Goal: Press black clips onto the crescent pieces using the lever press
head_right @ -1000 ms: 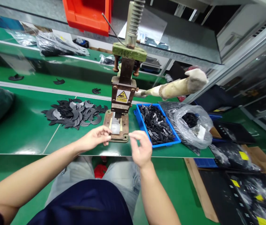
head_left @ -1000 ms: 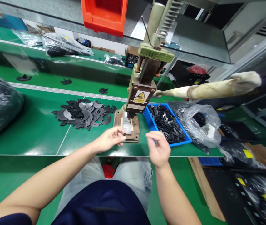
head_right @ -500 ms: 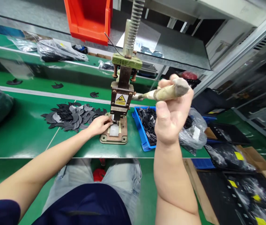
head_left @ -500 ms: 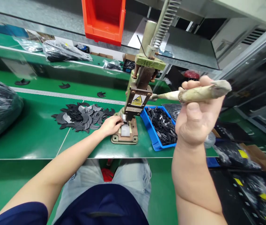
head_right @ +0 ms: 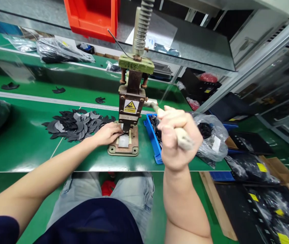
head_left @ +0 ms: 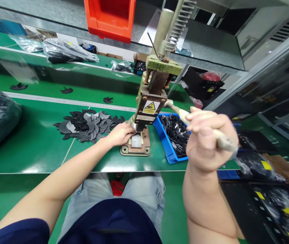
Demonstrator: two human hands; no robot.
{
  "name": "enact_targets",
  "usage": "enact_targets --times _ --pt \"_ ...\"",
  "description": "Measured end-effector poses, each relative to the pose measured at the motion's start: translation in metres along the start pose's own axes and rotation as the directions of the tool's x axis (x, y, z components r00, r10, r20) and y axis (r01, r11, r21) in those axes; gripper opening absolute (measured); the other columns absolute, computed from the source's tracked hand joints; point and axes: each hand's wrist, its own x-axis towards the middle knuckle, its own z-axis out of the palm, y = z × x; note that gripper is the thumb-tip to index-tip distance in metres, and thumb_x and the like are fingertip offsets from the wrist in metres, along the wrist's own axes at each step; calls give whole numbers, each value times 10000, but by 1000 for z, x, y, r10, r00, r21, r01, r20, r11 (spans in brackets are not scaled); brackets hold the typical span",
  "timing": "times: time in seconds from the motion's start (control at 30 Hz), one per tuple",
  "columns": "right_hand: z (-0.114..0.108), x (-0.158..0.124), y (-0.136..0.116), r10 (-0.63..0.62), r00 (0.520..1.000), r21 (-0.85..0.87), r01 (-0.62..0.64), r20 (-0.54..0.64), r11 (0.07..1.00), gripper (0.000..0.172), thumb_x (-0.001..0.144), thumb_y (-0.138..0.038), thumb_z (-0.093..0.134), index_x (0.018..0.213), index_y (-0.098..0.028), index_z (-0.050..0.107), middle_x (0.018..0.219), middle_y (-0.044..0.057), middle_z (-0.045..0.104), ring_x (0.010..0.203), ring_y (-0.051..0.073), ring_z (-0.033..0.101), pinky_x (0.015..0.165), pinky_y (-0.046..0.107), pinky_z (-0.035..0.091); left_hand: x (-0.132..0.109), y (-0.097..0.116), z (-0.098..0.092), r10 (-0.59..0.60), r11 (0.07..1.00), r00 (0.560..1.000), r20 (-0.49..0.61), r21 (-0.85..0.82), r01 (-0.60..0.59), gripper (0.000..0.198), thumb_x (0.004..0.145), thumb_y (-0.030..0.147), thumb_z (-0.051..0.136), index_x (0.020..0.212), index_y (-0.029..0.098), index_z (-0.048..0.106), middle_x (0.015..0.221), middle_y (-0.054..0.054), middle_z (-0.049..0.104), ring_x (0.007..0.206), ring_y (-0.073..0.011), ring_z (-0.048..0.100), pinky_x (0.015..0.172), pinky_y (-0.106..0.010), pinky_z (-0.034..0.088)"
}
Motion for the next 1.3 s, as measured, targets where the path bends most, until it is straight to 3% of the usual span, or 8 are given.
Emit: enact_targets --times 0.13,0.33,0.53,0.63,0.8,0.93,1.2,1.3 --pt "-8 -38 -1 39 999 -139 -36 24 990 372 982 -442 635 653 -284 563 655 -20 607 852 216 716 1168 620 543 -1 4 3 -49 995 998 -26 -93 47 257 1029 252 543 1069 229 795 1114 -104 782 1102 -273 692 1026 -444 508" --pt "-9 -93 21 6 1000 -144 -8 -16 990 300 942 -276 653 657 -267 558 676 -26 629 930 242 726 1177 690 490 -6 7 -1 -193 970 981 -23 -157 187 241 1016 292 555 1109 240 771 1135 -83 787 1096 -270 693 1018 -428 528" --pt "-2 -101 32 -35 996 -106 26 -87 994 302 946 -399 656 686 -271 571 671 -8 603 893 260 706 1098 698 518 -40 -30 -44 -317 939 929 -190 76 336 312 1026 274 496 1165 204 766 1204 -129 769 1172 -312 661 1086 -495 478" --pt "4 -100 35 -65 985 -80 52 -157 995 328 935 -411 671 664 -267 553 646 -13 580 854 249 698 1094 679 522 -61 -35 -54 -337 906 930 -147 220 363 312 1020 327 537 1181 203 772 1267 -147 746 1227 -351 624 1085 -539 450" --pt "8 -101 35 -40 981 -92 22 -189 995 347 932 -448 667 654 -275 551 640 -17 576 848 255 700 1090 672 522 -77 -13 -24 -394 861 919 -34 336 381 451 984 475 635 1340 212 719 1496 -181 636 1330 -426 524 1034 -583 411" --pt "3 -102 33 -17 988 -112 0 -151 994 342 929 -467 675 666 -280 561 650 -19 589 882 256 717 1108 663 518 -73 -6 -3 -460 833 887 -52 320 451 350 1008 424 601 1265 227 734 1453 -196 652 1331 -429 501 1006 -591 383" --pt "3 -103 34 -12 988 -95 -3 -156 996 318 937 -449 671 677 -292 576 658 -10 594 908 264 718 1119 653 504 -58 -16 -8 -545 808 838 28 285 516 387 897 384 739 1225 194 662 1184 -200 743 1187 -434 598 952 -544 403" --pt "3 -103 35 -24 986 -79 11 -163 997 315 932 -438 669 678 -281 570 658 -11 591 897 259 716 1115 649 502 -57 -12 -10 -504 846 859 93 252 469 203 918 293 693 1101 215 651 1069 -140 760 1099 -379 660 934 -500 428"
